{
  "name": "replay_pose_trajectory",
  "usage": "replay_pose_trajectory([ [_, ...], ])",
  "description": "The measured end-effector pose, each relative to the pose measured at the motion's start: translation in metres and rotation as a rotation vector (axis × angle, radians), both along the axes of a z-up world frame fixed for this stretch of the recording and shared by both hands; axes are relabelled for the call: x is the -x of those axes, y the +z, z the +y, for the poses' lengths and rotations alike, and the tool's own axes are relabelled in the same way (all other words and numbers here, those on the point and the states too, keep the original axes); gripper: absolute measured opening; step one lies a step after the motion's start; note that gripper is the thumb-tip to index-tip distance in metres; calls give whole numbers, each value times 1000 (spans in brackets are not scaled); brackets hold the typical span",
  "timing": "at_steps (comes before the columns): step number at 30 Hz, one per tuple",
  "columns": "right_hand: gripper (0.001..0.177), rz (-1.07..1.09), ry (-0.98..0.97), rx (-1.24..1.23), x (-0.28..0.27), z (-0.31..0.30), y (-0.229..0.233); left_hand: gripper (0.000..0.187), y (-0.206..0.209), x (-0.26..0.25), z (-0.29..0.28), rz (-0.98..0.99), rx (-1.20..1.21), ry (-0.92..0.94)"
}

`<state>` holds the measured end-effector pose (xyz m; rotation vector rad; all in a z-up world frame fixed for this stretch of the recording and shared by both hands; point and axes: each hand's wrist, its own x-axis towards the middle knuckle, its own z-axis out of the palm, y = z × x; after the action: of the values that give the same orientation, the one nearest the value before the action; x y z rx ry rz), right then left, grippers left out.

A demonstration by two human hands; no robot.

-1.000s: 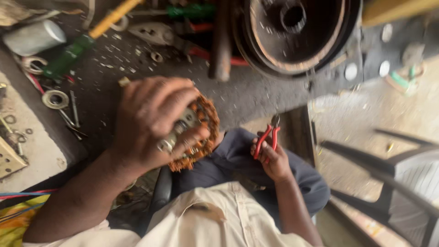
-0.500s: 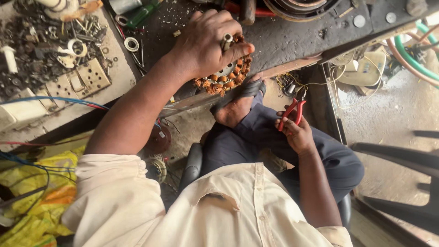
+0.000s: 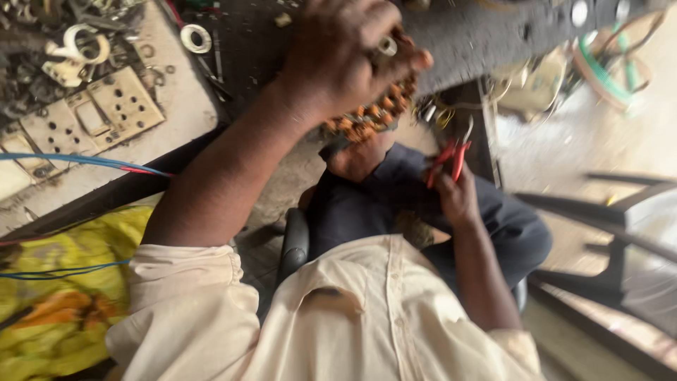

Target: The person uses red-handled pliers to trim and adjust copper windings on a circular stator assembly. They repeatedly rotate the stator, cut protruding wire ends, and occasionally inspect the coils with their fingers.

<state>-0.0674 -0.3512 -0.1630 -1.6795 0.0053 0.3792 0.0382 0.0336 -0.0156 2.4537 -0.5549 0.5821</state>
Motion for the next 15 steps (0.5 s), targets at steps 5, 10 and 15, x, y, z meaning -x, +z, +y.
replay_pose_trajectory([
  [5, 45, 98, 115, -2, 35, 24, 34, 80, 1, 6, 5, -269, -21, 77],
  [10, 55, 161, 289, 144, 37, 18, 105, 88, 1, 7, 11, -196, 6, -14],
  [15, 56, 172, 462, 531, 16, 19, 181, 90, 8, 15, 18, -99, 110, -47],
])
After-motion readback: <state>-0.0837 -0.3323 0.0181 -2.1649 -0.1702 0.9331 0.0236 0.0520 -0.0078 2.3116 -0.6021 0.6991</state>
